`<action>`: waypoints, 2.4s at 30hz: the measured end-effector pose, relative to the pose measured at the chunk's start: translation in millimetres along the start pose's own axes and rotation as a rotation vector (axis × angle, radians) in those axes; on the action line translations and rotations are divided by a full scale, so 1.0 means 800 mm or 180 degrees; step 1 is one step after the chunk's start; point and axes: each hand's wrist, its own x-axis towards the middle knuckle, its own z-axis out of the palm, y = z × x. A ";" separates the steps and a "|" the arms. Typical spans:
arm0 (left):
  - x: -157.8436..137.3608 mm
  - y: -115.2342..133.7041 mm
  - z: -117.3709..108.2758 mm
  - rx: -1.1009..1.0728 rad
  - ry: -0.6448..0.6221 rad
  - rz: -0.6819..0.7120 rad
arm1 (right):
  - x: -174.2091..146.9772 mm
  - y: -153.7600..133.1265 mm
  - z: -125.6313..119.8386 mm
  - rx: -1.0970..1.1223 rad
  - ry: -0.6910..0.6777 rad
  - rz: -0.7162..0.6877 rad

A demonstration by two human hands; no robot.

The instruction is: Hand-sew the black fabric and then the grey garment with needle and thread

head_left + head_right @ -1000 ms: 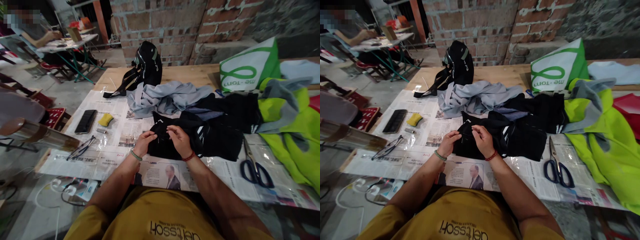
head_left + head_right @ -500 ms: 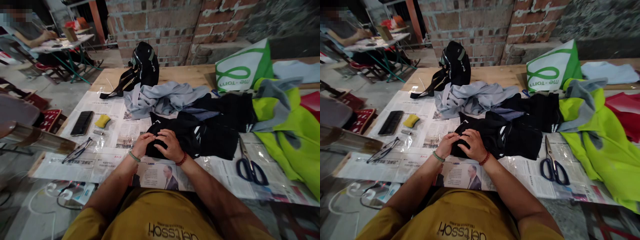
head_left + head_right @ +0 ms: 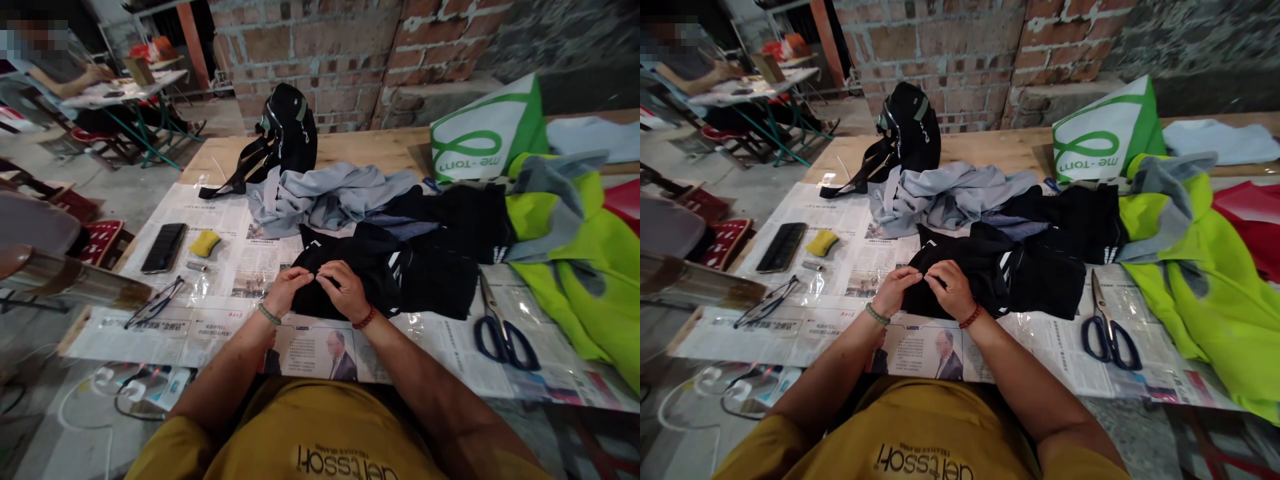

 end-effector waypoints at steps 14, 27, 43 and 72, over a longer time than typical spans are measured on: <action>-0.002 0.002 0.001 0.0207 -0.0290 0.0063 | -0.001 -0.007 -0.004 -0.0067 -0.0118 -0.0069; -0.004 0.001 0.010 0.0213 -0.0228 -0.0059 | -0.002 -0.014 -0.004 0.0134 0.0357 0.0140; -0.003 0.001 0.009 0.0059 0.0162 -0.0323 | 0.010 -0.021 -0.020 0.0555 0.0972 0.0804; 0.001 0.010 0.002 -0.0342 0.0116 -0.0597 | 0.083 -0.008 -0.060 0.3774 0.0731 0.3339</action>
